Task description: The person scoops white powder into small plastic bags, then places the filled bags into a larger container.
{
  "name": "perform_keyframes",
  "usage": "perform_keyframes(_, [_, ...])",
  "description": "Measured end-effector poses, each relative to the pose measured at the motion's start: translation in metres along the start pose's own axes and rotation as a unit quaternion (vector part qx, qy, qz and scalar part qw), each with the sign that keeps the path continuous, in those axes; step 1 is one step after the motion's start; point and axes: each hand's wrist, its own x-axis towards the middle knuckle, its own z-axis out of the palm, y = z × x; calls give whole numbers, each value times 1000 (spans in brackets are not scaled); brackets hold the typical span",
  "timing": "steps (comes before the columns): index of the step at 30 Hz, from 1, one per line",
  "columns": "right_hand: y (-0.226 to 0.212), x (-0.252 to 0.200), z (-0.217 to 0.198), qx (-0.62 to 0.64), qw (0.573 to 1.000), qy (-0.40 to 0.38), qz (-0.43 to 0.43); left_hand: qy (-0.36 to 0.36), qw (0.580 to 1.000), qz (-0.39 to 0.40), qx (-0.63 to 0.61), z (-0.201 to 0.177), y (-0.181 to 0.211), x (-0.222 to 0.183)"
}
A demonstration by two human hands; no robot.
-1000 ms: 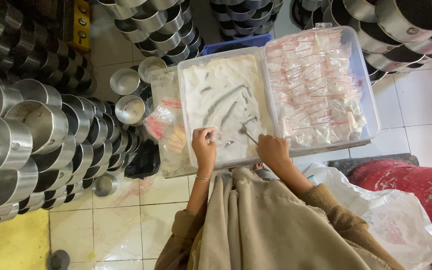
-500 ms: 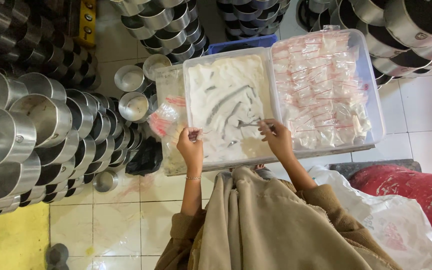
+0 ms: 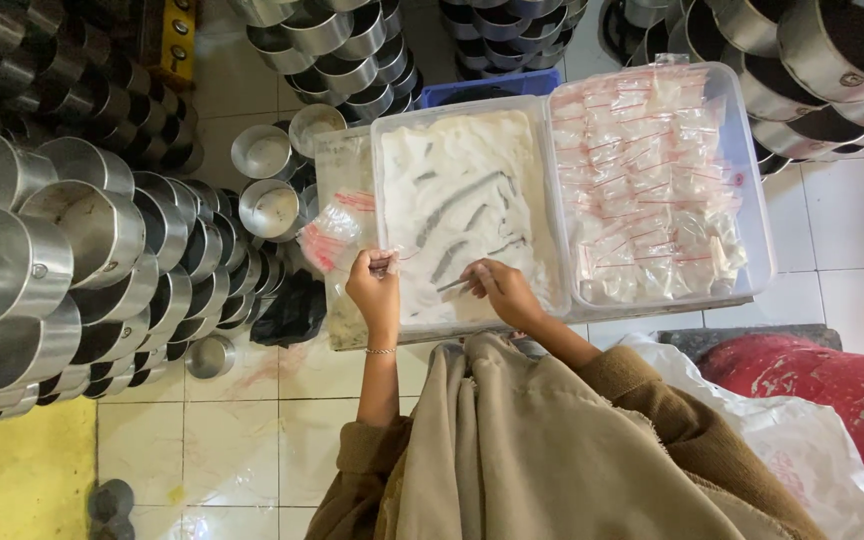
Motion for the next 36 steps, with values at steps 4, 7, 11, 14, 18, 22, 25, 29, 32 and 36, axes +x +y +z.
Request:
perform_keyframes(4, [7, 7, -1, 32, 999, -17, 40, -22, 1000, -11, 10, 4, 4, 1])
perform_keyframes(7, [30, 14, -6, 113, 990, 5, 79, -36, 999, -5, -7, 5, 10, 1])
perform_keyframes(11, [45, 18, -20, 166, 982, 30, 87, -42, 999, -4, -8, 7, 4, 6])
perform_keyframes(14, [36, 16, -34, 157, 983, 66, 68, -45, 999, -4, -10, 14, -10, 9])
perform_keyframes(18, [11, 9, -49, 99, 987, 106, 74, -58, 998, 3, -11, 24, -15, 10])
perform_keyframes(22, [12, 7, -55, 112, 989, 83, 58, -73, 997, -5, 5, 33, -22, 11])
perform_keyframes(25, [5, 5, -58, 107, 986, 105, 66, -81, 997, -5, 2, 38, -27, 13])
perform_keyframes(29, [14, 6, -63, 124, 984, 114, 65, -94, 996, -7, 0, 40, -28, 11])
perform_keyframes(32, [18, 6, -67, 125, 983, 119, 57, -97, 995, -1, 11, 41, -28, 10])
perform_keyframes(36, [6, 6, -73, 115, 982, 140, 54, -96, 995, -6, 24, 43, -28, 10])
